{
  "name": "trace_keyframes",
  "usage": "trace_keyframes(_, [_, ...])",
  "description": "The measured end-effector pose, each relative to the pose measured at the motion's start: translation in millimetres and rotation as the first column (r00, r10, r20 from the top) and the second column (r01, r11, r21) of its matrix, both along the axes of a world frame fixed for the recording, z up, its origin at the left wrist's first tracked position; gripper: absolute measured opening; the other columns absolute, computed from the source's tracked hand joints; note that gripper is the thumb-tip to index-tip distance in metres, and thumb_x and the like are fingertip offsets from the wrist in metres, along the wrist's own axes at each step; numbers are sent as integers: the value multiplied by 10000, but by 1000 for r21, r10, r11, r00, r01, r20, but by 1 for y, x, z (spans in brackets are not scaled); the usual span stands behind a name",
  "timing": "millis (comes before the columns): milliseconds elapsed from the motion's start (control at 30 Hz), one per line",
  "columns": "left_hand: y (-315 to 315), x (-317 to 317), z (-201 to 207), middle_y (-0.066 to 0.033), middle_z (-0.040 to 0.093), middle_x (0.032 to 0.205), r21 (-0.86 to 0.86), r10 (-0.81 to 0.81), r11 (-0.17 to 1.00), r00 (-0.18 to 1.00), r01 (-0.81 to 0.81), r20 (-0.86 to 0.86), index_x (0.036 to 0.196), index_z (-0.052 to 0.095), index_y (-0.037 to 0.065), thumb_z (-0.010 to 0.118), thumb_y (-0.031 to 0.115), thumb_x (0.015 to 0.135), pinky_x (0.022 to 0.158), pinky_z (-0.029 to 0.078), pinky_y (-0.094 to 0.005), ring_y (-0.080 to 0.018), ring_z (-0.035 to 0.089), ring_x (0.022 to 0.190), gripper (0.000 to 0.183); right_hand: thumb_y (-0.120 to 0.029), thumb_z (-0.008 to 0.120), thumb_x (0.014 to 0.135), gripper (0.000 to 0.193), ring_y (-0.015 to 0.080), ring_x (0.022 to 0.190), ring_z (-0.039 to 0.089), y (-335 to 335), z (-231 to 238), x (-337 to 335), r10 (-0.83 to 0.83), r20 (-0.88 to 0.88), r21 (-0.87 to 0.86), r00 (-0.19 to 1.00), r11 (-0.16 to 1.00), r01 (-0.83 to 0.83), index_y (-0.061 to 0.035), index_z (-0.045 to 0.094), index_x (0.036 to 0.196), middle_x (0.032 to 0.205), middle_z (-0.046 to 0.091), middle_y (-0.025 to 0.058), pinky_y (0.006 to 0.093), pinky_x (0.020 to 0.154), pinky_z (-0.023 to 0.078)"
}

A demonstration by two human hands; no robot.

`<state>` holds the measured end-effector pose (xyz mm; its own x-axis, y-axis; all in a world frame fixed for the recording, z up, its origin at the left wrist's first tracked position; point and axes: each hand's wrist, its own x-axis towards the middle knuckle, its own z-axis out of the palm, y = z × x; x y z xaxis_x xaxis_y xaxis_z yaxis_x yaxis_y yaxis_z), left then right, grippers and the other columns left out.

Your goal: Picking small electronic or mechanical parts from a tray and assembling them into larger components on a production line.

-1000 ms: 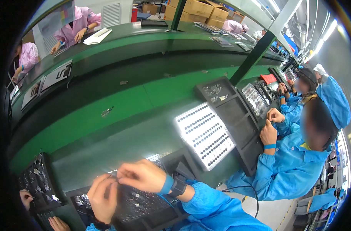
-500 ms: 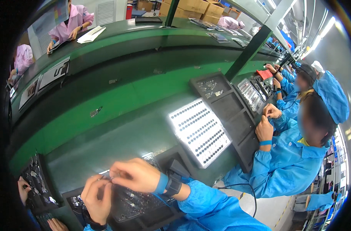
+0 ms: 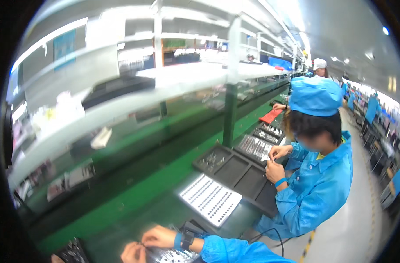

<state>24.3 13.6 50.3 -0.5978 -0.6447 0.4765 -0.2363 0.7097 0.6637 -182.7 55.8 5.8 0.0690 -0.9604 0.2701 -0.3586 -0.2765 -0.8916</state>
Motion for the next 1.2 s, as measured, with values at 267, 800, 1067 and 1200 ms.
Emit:
trace_keyframes(267, [-16, 7, -38, -213, 719, 1078, -172, -43, 985, 998, 33, -56, 979, 725, -19, 698, 124, 934, 900, 545, -424, -380, 693, 1002, 152, -298, 676, 968, 289, 221, 854, 728, 2, 9, 3, 40, -95, -17, 995, 999, -41, -38, 732, 1081, 927, 764, 113, 348, 794, 557])
trace_keyframes(800, [-22, -1, -37, -195, 721, 1025, -221, -54, 975, 994, 31, -96, 953, 708, -10, 716, 81, 919, 835, 553, -419, -366, 699, 935, 97, -313, 685, 941, 316, 290, 835, 724, -14, -4, -2, 13, -180, -78, 984, 997, -27, -22, 727, 1056, 885, 746, 142, 379, 766, 553])
trace_keyframes(1067, [-16, 0, -33, -190, 723, 1029, -195, -55, 980, 992, 33, -110, 963, 716, -1, 718, 79, 915, 847, 556, -420, -366, 699, 947, 94, -309, 690, 946, 311, 284, 830, 722, -10, -2, 1, 11, -131, -104, 991, 994, -25, -18, 740, 1042, 893, 752, 143, 369, 772, 553])
trace_keyframes(1200, [-16, 1, -31, -189, 724, 1029, -206, -50, 978, 992, 26, -116, 968, 719, 3, 719, 79, 913, 849, 556, -420, -365, 700, 945, 94, -304, 688, 947, 298, 270, 818, 719, -7, 3, 0, 22, -122, -79, 992, 996, -32, -26, 744, 1038, 891, 753, 131, 358, 763, 549])
